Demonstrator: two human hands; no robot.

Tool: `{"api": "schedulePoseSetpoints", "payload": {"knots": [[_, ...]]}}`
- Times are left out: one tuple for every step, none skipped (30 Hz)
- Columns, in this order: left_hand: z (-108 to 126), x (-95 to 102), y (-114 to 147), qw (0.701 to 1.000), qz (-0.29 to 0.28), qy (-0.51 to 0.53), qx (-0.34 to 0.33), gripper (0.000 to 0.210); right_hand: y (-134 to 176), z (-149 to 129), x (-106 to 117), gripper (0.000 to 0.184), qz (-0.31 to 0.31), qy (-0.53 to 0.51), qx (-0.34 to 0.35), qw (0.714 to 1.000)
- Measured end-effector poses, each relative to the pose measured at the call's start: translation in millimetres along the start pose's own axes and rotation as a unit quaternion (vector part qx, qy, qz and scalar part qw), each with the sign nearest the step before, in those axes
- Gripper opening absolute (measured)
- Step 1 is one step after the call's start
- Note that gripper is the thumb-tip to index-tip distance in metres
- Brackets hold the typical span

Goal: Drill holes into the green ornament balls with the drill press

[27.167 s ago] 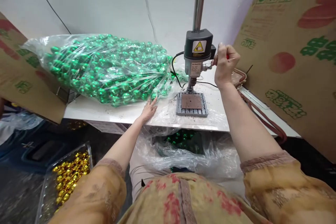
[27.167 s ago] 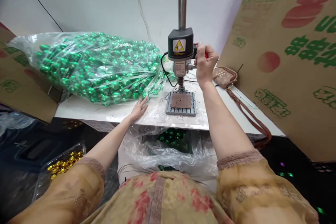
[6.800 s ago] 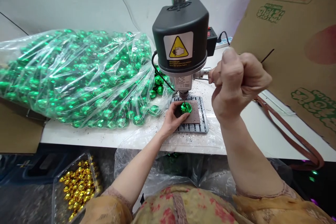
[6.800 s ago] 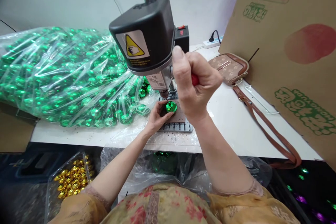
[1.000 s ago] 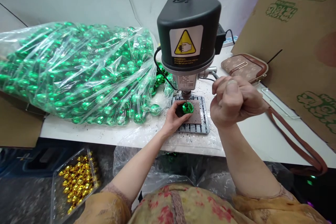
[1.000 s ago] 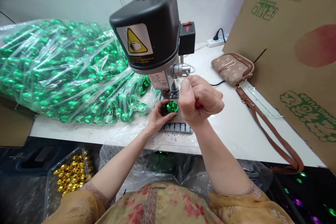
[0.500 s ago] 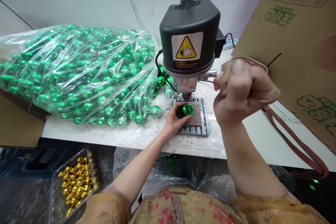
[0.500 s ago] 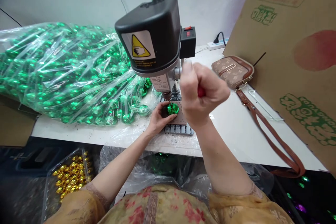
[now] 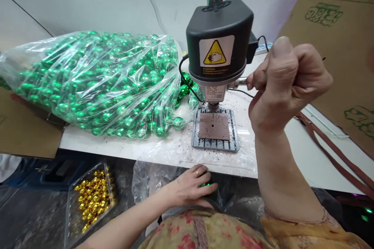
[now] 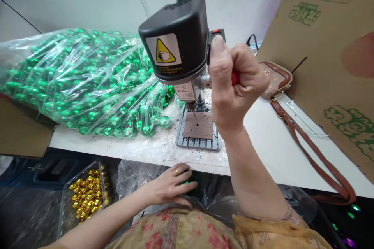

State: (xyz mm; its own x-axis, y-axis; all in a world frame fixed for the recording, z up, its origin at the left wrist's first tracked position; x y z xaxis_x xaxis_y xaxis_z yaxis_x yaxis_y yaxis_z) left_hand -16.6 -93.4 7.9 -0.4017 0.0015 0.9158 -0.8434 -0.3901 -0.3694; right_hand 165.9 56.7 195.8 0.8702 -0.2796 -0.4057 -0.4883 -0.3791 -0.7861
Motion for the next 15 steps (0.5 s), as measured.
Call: {"api": "schedulePoseSetpoints", "payload": {"knots": [[-5,5.2,1,0.999,0.039,0.007,0.009,0.04,0,0,0,0.049,0.0,0.0,-0.002,1.0],[-15,12.9,1,0.995,0.089,0.016,0.03,0.035,0,0,0,0.049,0.001,0.002,-0.003,1.0],[-28,22.5,1,0.987,0.143,0.019,0.065,0.029,0,0,1,0.049,0.002,0.003,-0.001,1.0],[-45,33.4,0,0.974,0.196,0.014,0.111,0.025,0,0,1,0.05,0.003,0.005,0.001,1.0],[-64,45.0,1,0.956,0.242,0.003,0.164,0.022,0,-1,1,0.05,0.005,0.008,0.0,1.0],[-85,56.4,2,0.933,0.281,-0.013,0.224,0.02,0,-1,1,0.048,0.006,0.008,0.002,1.0],[-106,66.8,3,0.91,0.303,-0.026,0.28,0.018,0,-2,1,0.046,0.006,0.005,0.004,1.0],[-127,75.2,3,0.895,0.305,-0.03,0.324,0.019,0,-2,0,0.044,0.006,0.001,0.004,1.0],[-146,80.8,1,0.891,0.282,-0.023,0.355,0.023,1,-2,0,0.041,0.006,-0.004,0.003,1.0],[-162,83.5,-3,0.898,0.232,-0.012,0.375,0.027,1,-3,0,0.04,0.009,-0.009,0.006,1.0],[-176,83.7,-7,0.908,0.163,-0.004,0.386,0.031,1,-3,0,0.039,0.011,-0.011,0.009,1.0],[-186,81.9,-12,0.917,0.084,0.0,0.391,0.033,1,-4,0,0.04,0.011,-0.011,0.012,1.0],[-192,79.4,-15,0.92,0.005,-0.003,0.392,0.033,1,-5,0,0.04,0.009,-0.006,0.009,1.0],[-196,77.2,-18,0.919,-0.064,-0.011,0.39,0.033,2,-6,0,0.041,0.007,0.001,0.004,1.0],[-197,75.9,-19,0.915,-0.118,-0.023,0.386,0.033,3,-6,0,0.041,0.004,0.008,-0.003,1.0]]}}
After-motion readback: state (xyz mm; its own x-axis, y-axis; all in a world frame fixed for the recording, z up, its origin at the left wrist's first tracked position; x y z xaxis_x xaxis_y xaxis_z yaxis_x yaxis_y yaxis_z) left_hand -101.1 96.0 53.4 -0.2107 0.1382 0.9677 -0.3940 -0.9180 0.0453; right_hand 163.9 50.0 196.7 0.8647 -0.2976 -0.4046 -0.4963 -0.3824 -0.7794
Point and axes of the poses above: each hand's wrist, its own y-axis away from the middle knuckle, its own x-axis out of the back of the hand, z = x × y, the point moved 4 cm from there along -y, towards the middle knuckle, and after that the axes turned 2 degrees about -z, right-handed, at the moved point
